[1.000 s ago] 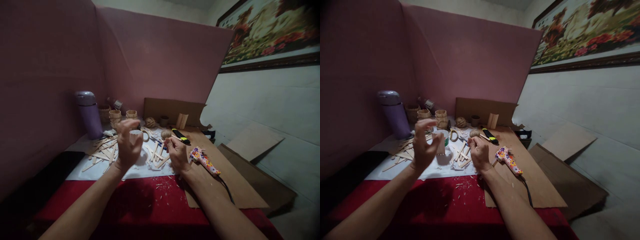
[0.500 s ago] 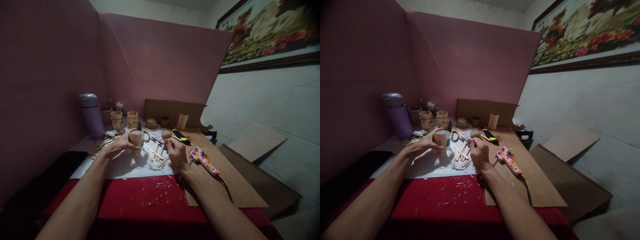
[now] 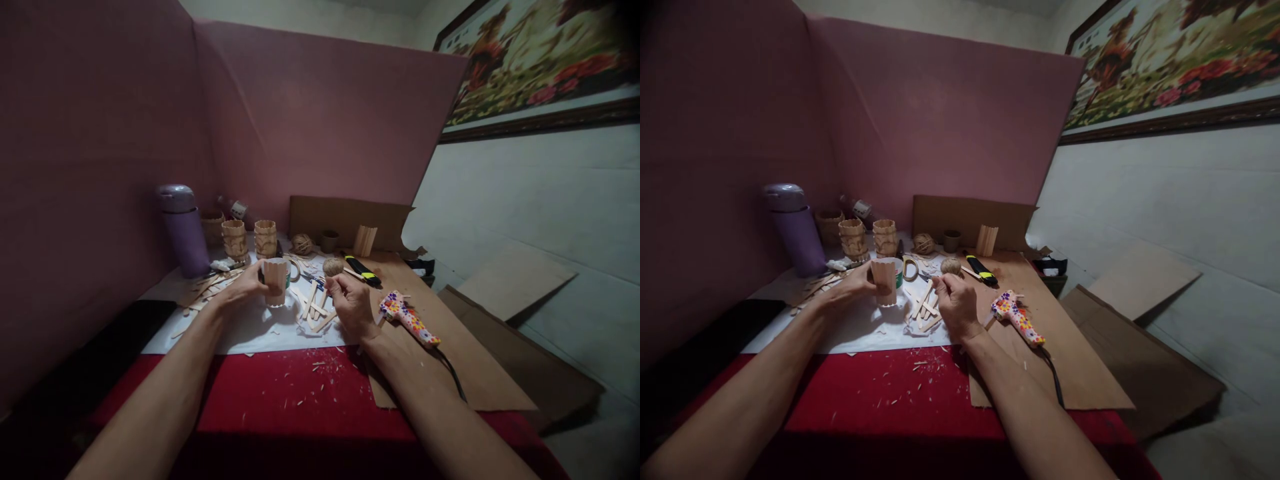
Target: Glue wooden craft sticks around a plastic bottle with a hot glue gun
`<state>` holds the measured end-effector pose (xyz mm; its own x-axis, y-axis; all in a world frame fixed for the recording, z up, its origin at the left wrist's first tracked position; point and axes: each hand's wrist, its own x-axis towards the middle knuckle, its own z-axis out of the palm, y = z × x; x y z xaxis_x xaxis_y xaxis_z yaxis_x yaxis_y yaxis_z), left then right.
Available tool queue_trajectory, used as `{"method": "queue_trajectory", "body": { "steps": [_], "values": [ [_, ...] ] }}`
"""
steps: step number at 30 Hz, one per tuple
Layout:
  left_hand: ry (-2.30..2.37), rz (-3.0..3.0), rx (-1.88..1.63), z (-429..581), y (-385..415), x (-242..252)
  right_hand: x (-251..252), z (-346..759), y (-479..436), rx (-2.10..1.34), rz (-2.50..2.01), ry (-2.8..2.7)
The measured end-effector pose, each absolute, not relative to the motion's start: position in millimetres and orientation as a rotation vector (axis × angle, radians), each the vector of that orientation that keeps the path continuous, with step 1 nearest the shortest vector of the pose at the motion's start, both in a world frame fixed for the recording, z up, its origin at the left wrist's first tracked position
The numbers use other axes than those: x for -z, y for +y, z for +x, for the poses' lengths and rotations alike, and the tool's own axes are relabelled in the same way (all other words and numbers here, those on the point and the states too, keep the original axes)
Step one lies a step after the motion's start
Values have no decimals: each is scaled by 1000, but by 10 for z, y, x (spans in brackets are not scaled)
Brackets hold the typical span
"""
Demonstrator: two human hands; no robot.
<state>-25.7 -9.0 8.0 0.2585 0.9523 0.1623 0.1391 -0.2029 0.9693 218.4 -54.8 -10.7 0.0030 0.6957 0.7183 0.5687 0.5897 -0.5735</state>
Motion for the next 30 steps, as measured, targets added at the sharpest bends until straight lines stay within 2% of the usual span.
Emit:
{"method": "queue_trajectory", "body": {
  "steps": [8,12,19,30],
  "values": [
    [649,1147,-1149,-26,-274,-203,-3,2127,-710,-152,-827,-1764],
    [554,958,-1059,176,-390,-202,-17,2107,-744,-76,-719,-1839],
    [541,886,-988,282,-476,-148,53,2081,-700,11,-723,-1918],
    [558,899,-1100,372,-540,-180,106,2076,-672,-20,-710,-1911]
  ]
}}
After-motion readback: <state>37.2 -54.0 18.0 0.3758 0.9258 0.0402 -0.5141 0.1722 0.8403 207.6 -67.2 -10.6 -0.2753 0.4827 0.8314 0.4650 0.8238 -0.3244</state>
